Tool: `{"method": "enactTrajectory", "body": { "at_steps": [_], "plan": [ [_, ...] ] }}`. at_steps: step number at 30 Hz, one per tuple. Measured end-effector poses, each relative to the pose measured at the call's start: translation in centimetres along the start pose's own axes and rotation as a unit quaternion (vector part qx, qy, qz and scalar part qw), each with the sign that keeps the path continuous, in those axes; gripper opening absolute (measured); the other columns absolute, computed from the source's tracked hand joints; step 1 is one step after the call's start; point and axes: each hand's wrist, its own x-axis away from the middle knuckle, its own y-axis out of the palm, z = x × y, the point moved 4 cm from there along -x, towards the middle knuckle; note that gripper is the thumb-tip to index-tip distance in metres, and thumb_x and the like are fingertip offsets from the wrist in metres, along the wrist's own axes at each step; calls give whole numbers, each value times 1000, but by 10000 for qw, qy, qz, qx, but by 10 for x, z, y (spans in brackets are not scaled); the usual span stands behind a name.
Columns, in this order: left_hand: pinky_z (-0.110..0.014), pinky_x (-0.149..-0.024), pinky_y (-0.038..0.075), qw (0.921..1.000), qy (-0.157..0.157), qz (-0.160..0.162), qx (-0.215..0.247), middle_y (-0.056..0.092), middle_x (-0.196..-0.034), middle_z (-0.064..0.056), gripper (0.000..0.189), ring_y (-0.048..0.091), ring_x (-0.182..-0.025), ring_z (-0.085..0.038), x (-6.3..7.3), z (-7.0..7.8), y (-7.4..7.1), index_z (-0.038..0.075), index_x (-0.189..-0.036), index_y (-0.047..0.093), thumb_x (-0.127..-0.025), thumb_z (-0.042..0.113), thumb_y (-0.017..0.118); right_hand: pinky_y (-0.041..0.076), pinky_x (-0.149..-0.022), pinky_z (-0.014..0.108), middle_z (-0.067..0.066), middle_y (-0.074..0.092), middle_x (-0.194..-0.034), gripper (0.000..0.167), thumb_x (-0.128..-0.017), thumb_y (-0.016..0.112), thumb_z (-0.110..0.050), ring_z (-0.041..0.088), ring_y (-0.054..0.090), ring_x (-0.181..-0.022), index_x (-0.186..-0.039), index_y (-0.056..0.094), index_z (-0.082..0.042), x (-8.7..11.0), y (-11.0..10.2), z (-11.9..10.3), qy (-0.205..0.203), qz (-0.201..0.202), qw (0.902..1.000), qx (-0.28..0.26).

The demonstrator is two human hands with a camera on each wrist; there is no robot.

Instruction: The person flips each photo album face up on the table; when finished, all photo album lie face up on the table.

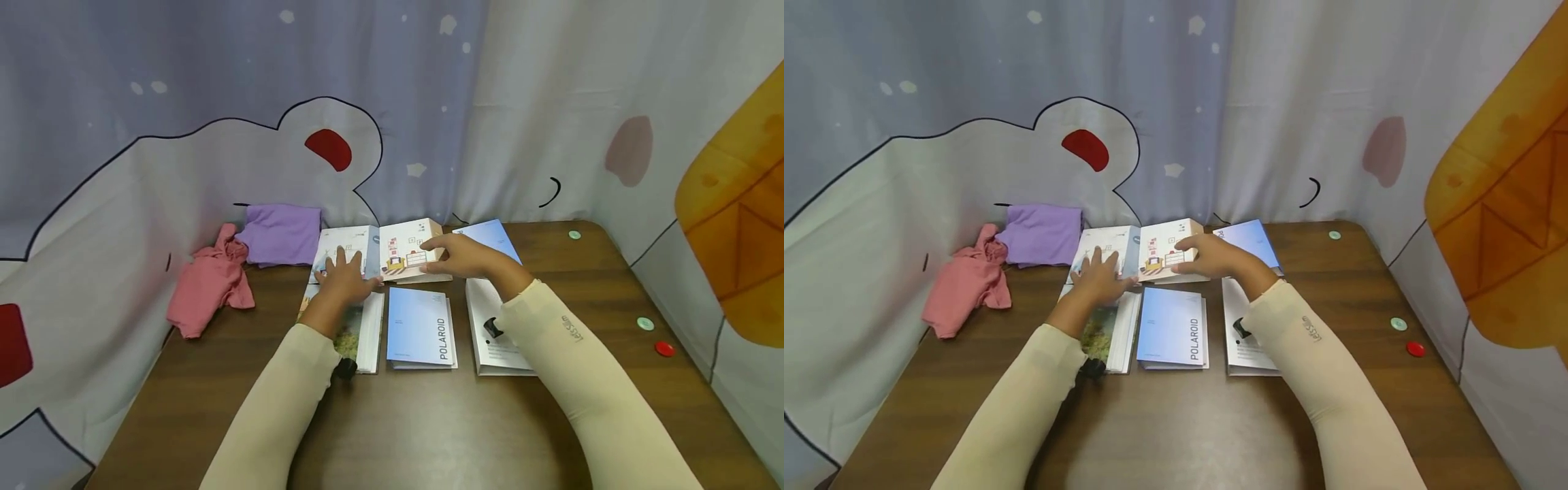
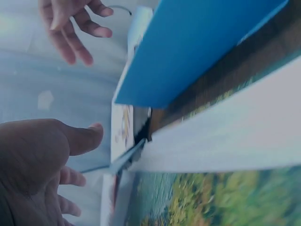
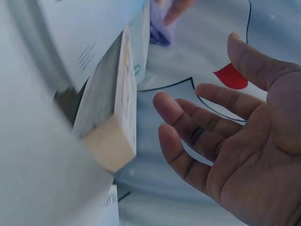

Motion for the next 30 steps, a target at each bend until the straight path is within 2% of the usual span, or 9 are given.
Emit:
{"method": "enactTrajectory", "body": {
  "at_steps": [1, 4, 7, 14, 19, 22, 24, 27, 30],
  "plan": [
    [-84, -128, 12, 10000, -21, 13, 55, 0, -183, -27, 90, 7, -167, -59, -8, -4, 2, 15, -175, 26, -106, 61, 61, 59, -108, 52, 22, 60, -159, 63, -107, 73, -34, 39, 70, -131, -160, 55, -4, -4, 1, -2, -35, -28, 9999, -100],
    [-83, -128, 12, 9997, -89, 26, 236, 2, -183, -27, 88, 5, -167, -59, -18, -11, 2, 14, -174, 28, -106, 57, 62, 56, -115, 53, 19, 55, -165, 62, -108, 72, -35, 41, 66, -140, -159, 55, -4, -17, 5, -10, -158, -86, 9995, -276],
    [-82, -129, 11, 9989, -114, 21, 456, 7, -183, -27, 86, 4, -168, -57, -22, -15, 1, 13, -173, 32, -104, 54, 65, 51, -121, 53, 19, 54, -166, 62, -108, 71, -35, 41, 59, -147, -158, 55, -3, -30, 11, -15, -194, -128, 9987, -449],
    [-84, -128, 6, 9987, -8, -110, 502, 10, -183, -27, 94, 0, -166, -61, -39, -29, 13, 15, -173, 32, -99, 56, 72, 49, -123, 51, 22, 55, -163, 65, -107, 72, -37, 40, 56, -150, -159, 55, -3, -55, 26, -23, -8, -248, 9965, -795],
    [-85, -127, 6, 9989, 105, -233, 381, 17, -183, -21, 97, 1, -165, -63, -46, -33, 16, 19, -173, 33, -97, 60, 75, 48, -124, 48, 20, 53, -166, 68, -101, 78, -28, 41, 56, -150, -158, 54, 0, -66, 42, -27, 40, -361, 9960, -815],
    [-86, -126, 12, 9992, 207, -269, 232, 21, -183, -19, 94, 7, -166, -62, -41, -29, 9, 19, -173, 35, -98, 58, 76, 50, -122, 47, 20, 56, -164, 68, -100, 80, -25, 41, 58, -148, -157, 55, 3, -70, 49, -29, -10, -364, 9964, -764],
    [-84, -126, 21, 9992, 310, -214, 114, 30, -180, -18, 90, 17, -165, -59, -35, -25, 2, 18, -171, 39, -98, 53, 78, 50, -122, 48, 22, 59, -160, 68, -100, 80, -25, 40, 59, -147, -158, 55, 2, -72, 52, -30, 51, -378, 9967, -717],
    [-75, -123, 38, 9983, 551, -101, -139, 45, -172, -20, 82, 37, -159, -55, -30, -20, -7, 14, -167, 46, -99, 46, 80, 49, -123, 50, 22, 61, -158, 67, -100, 81, -23, 39, 58, -148, -159, 55, -2, -75, 56, -28, 209, -367, 9973, -594],
    [-65, -122, 45, 9968, 768, -35, -237, 51, -167, -21, 80, 47, -154, -51, -30, -18, -10, 11, -164, 51, -98, 42, 82, 45, -126, 51, 20, 60, -160, 68, -98, 84, -20, 37, 55, -151, -158, 57, -6, -78, 59, -26, 307, -264, 9983, -419]
  ]
}}
